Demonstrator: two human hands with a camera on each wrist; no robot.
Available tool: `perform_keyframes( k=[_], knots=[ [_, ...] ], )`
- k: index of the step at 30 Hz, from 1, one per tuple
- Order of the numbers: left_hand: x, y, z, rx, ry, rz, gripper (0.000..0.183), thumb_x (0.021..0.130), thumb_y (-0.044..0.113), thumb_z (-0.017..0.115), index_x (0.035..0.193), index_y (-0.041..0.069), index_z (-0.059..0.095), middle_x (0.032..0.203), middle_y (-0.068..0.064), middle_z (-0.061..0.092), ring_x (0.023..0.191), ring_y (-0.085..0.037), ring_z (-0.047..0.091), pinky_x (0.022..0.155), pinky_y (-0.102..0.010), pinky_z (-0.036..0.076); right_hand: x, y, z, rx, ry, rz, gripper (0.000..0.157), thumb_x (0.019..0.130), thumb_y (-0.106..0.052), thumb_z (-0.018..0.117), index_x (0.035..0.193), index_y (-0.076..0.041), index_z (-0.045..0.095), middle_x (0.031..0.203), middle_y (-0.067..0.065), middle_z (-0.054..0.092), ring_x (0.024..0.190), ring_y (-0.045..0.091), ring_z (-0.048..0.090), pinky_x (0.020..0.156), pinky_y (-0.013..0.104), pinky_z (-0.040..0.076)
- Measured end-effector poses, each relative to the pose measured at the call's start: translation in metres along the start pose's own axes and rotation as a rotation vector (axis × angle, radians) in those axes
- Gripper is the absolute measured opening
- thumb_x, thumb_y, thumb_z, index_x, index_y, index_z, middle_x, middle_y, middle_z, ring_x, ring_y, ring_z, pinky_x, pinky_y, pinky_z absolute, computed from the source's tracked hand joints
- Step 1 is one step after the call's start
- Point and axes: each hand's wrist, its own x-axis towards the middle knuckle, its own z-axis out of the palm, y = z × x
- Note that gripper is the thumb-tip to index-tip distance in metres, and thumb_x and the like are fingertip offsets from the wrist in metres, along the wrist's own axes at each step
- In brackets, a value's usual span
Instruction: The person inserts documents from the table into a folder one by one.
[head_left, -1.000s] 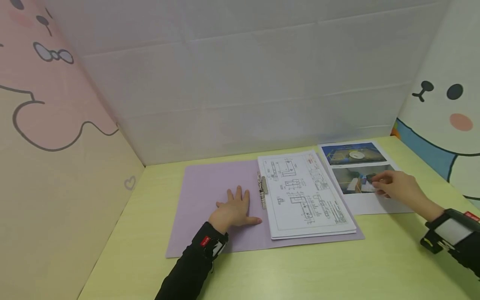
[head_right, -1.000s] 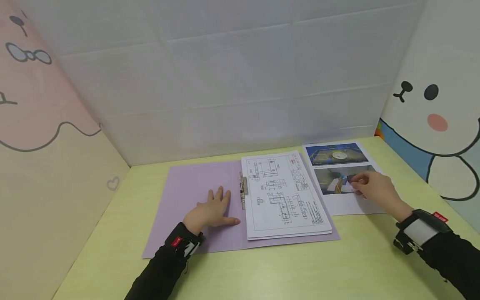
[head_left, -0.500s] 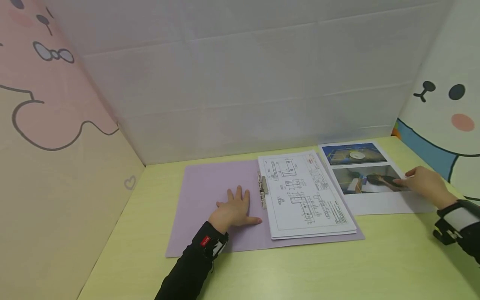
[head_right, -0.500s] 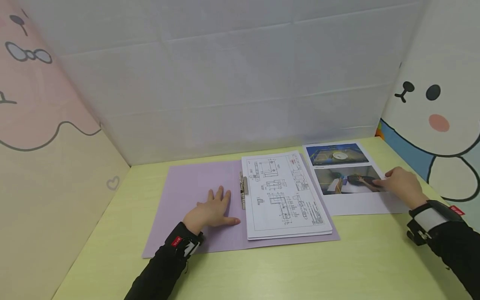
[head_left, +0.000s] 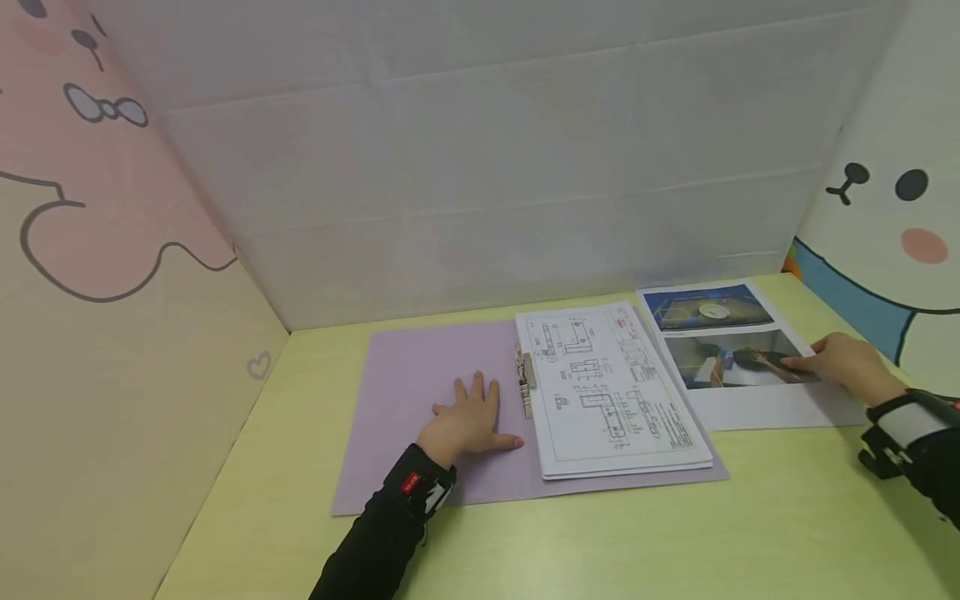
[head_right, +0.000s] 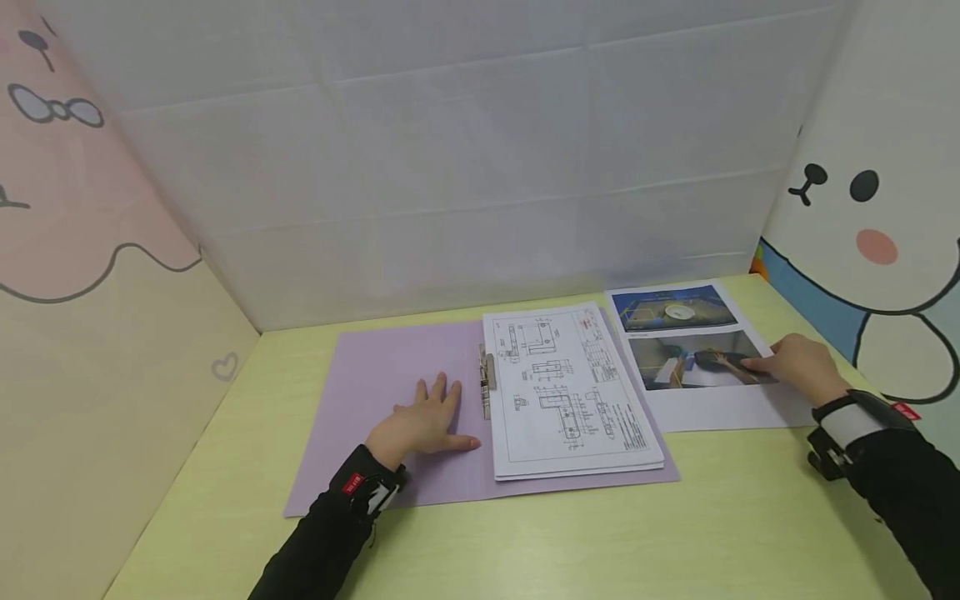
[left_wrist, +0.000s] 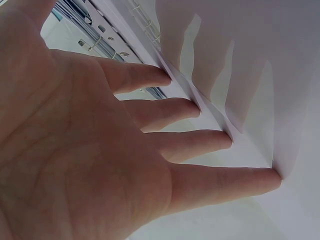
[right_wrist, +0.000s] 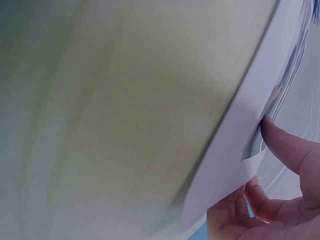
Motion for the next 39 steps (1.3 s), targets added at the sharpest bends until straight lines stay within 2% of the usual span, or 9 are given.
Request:
perform_keyframes(
  k=[4, 12, 18, 24, 31, 39],
  knots=[
    [0.0, 0.0, 0.0, -0.004, 0.001, 0.0, 0.108, 0.071, 0.073, 0.054, 0.149, 0.007, 0.017, 0.154, -0.022, 0.01, 0.134, -0.048, 0.008, 0.087, -0.076, 0.029, 0.003, 0.002, 0.001, 0.018, 0.008, 0.014, 0.076, 0.079, -0.036, 0.065, 0.106, 0.03, 0.041, 0.102, 0.044, 0.047, 0.084, 0.046, 0.049, 0.07, 0.052, 0.045],
    [-0.001, 0.0, 0.0, -0.007, 0.002, 0.005, 0.108, 0.071, 0.072, 0.054, 0.149, 0.006, 0.017, 0.154, -0.022, 0.01, 0.134, -0.048, 0.008, 0.087, -0.077, 0.029, 0.004, 0.002, 0.003, -0.004, 0.066, -0.048, 0.076, 0.075, -0.035, 0.067, 0.107, 0.029, 0.042, 0.108, 0.047, 0.044, 0.095, 0.056, 0.043, 0.081, 0.062, 0.037],
    [-0.001, 0.0, 0.001, -0.006, 0.009, 0.009, 0.108, 0.072, 0.072, 0.054, 0.149, 0.006, 0.017, 0.154, -0.023, 0.01, 0.134, -0.048, 0.008, 0.086, -0.077, 0.029, 0.002, 0.002, 0.002, -0.015, 0.094, -0.075, 0.073, 0.074, -0.037, 0.069, 0.105, 0.025, 0.046, 0.109, 0.047, 0.045, 0.094, 0.056, 0.044, 0.079, 0.062, 0.037],
    [-0.001, 0.0, 0.001, -0.005, 0.011, 0.009, 0.107, 0.072, 0.072, 0.054, 0.149, 0.006, 0.018, 0.154, -0.023, 0.011, 0.134, -0.048, 0.009, 0.086, -0.077, 0.029, 0.002, 0.004, 0.002, 0.007, 0.116, -0.064, 0.08, 0.072, -0.042, 0.07, 0.109, 0.024, 0.047, 0.113, 0.048, 0.043, 0.097, 0.057, 0.042, 0.079, 0.062, 0.038],
    [-0.001, 0.0, 0.001, -0.003, 0.011, 0.005, 0.108, 0.072, 0.072, 0.053, 0.149, 0.006, 0.018, 0.154, -0.023, 0.01, 0.134, -0.048, 0.008, 0.087, -0.077, 0.029, -0.003, 0.007, 0.001, -0.034, 0.185, -0.155, 0.063, 0.08, -0.032, 0.066, 0.11, 0.021, 0.051, 0.108, 0.045, 0.05, 0.093, 0.059, 0.045, 0.072, 0.061, 0.041],
    [-0.001, 0.0, 0.002, -0.003, 0.016, 0.008, 0.108, 0.071, 0.072, 0.054, 0.149, 0.006, 0.018, 0.154, -0.023, 0.01, 0.134, -0.049, 0.008, 0.086, -0.077, 0.029, -0.006, 0.012, 0.002, -0.006, 0.2, -0.128, 0.065, 0.084, -0.035, 0.061, 0.112, 0.022, 0.048, 0.108, 0.045, 0.05, 0.095, 0.059, 0.043, 0.075, 0.062, 0.041]
  ],
)
